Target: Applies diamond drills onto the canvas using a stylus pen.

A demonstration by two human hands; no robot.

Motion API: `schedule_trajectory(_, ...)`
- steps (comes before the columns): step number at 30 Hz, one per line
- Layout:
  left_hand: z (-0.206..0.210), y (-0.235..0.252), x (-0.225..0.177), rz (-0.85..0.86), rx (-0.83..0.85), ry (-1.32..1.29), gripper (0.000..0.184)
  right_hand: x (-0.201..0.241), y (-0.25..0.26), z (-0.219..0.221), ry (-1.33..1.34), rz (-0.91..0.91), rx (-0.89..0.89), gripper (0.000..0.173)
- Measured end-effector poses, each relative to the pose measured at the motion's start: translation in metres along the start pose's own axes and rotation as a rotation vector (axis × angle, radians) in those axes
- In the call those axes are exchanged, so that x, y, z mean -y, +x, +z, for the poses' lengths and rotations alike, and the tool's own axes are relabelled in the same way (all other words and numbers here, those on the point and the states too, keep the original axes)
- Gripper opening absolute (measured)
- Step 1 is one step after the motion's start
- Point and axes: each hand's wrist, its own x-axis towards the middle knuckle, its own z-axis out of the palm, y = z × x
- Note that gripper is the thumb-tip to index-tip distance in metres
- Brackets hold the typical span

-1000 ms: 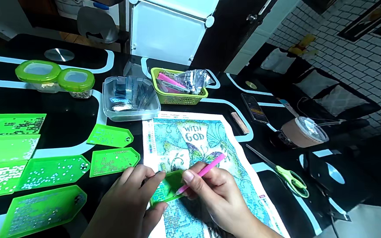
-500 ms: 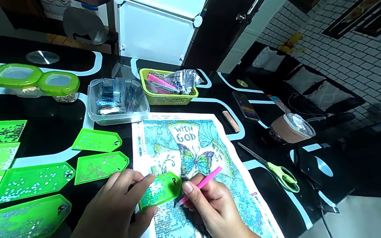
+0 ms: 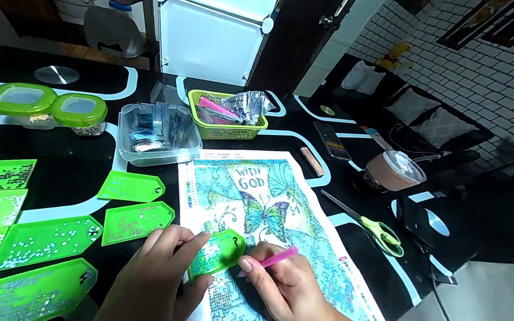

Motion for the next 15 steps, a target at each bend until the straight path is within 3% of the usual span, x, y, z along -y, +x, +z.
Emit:
schedule_trajectory(6,0.000,0.000,0.000,-0.002,-0.001,-0.003,0.045,0.003,0.010,-0.011,0.071,0.042,0.109,0.031)
schedule_trajectory(9,-0.001,0.000,-0.001,-0.002,0.002,0.001,0.045,0.001,0.022,-0.013,0.185,0.091,0.057,0.030)
schedule_trajectory(15,0.001,0.000,0.000,0.001,-0.007,0.020,0.044,0.001,0.039,0.005,0.151,0.098,0.028,0.027)
